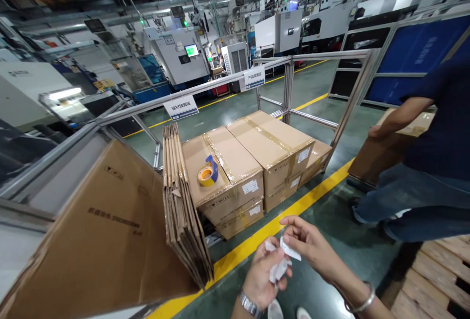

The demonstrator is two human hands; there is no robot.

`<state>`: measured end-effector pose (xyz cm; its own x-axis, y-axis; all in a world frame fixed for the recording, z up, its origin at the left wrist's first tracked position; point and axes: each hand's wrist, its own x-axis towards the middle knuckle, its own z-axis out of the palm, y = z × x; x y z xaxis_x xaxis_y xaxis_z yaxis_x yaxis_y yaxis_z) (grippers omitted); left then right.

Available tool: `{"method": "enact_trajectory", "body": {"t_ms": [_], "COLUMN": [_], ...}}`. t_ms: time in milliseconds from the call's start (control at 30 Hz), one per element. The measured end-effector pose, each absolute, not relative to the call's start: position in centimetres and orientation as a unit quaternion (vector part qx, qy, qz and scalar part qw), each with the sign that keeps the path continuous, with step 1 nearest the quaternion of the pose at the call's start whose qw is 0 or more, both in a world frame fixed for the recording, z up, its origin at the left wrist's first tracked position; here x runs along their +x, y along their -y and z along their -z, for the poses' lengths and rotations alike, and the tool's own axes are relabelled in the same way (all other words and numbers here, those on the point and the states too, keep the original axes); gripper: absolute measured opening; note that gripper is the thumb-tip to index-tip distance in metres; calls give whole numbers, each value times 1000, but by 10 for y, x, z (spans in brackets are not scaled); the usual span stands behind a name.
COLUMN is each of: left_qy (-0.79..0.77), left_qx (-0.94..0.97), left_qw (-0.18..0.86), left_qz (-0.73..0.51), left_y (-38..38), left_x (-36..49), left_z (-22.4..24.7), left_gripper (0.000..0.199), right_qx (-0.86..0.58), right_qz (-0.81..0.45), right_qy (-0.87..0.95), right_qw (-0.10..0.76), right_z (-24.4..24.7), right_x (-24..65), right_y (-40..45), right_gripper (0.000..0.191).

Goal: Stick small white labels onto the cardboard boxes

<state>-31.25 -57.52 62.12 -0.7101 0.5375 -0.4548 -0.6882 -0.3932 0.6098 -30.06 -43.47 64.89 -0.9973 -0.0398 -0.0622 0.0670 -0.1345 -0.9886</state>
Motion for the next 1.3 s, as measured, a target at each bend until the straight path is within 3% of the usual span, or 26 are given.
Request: {"method": "enact_trajectory", "body": {"t_ms": [200,367,567,1067,1167,1300], "left_qy": [-460,-498,-548,-674,-695,-725], "left_qx": [-61,-49,-19,82,142,189], "left_qw": [313,284,279,238,196,165], "left_qz": [-829,-818,-788,-695,-677,-641], "left_y": [582,584,588,596,598,601], "left_x": [-313,-314,-316,-313,-313,-314], "left_z": [-635,-644,-649,-654,-657,-662], "left_gripper": [31,29,30,29,28,30], "right_qx": [-19,-60,-196,-150,-129,-89], "right_qz": [706,610,411,447,460,467], "right_qy": [-708,-780,-862,-848,-853,-866], "right_qw": [-9,-127,-223,-240,-211,-156], "right_z": [-652,-654,-657,-654,-655,-660], "right_x": [-297,-289,-281,-271,-270,-268], "right_y": [437,437,437,452,453,453], "right_gripper": [24,6,18,10,3,11]}}
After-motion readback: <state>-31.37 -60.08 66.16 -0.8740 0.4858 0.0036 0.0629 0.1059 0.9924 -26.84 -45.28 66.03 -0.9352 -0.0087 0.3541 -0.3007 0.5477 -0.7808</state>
